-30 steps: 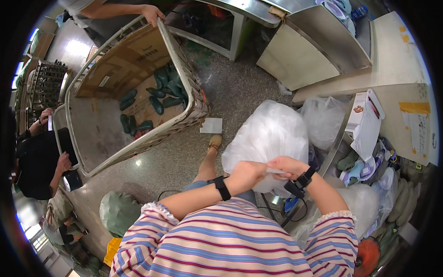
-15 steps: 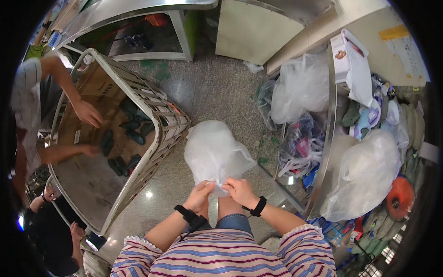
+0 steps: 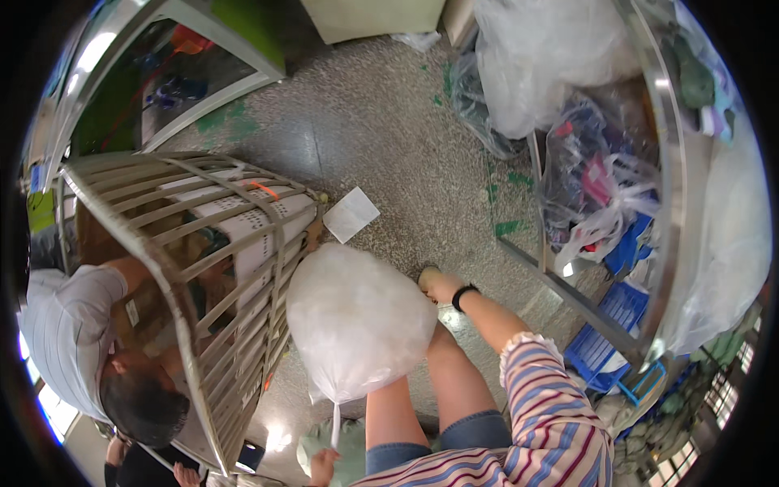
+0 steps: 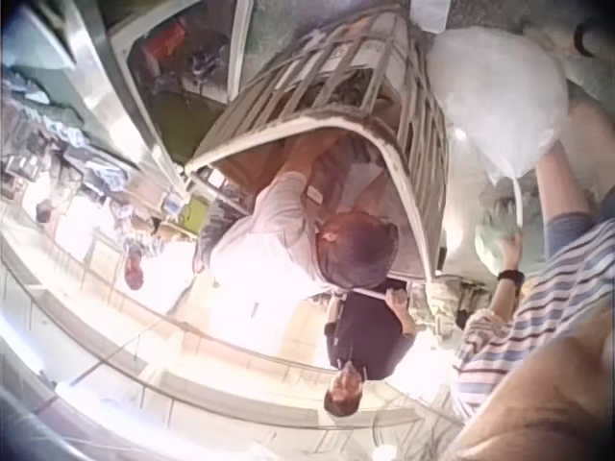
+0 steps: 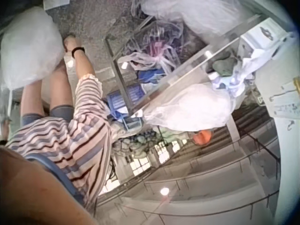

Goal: The person packs light blue slippers into a clear plastic bag, then moves to a large sack to retrieve more slippers. They cut open the sack with scissors, take out a bag of slippers, and return to the table to continue packing them into plastic bags.

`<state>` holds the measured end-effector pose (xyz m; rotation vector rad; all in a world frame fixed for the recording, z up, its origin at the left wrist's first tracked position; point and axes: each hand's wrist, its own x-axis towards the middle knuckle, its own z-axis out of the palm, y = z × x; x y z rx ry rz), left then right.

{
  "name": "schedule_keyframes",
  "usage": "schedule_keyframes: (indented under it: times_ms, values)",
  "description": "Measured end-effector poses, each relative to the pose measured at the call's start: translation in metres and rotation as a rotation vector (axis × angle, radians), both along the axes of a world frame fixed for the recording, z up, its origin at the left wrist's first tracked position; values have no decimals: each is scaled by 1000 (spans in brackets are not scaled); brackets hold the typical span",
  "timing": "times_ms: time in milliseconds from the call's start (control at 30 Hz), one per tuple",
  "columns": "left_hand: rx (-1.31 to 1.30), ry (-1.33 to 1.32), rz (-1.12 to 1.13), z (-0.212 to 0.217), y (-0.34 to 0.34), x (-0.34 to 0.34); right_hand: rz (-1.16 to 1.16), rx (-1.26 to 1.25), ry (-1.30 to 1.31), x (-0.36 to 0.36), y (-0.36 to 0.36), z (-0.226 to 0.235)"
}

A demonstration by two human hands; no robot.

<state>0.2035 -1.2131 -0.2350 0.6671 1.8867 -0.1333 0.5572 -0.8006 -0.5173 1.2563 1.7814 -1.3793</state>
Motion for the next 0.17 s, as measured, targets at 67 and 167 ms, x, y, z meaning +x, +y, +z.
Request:
schedule_keyframes:
  times_ms: [67,167]
  values:
    - [0,23,107,-13,31,29,125,154,-187,2,27,-62]
    - [265,69,-77,-76,10,23,155,263,-146,-31,62,-142]
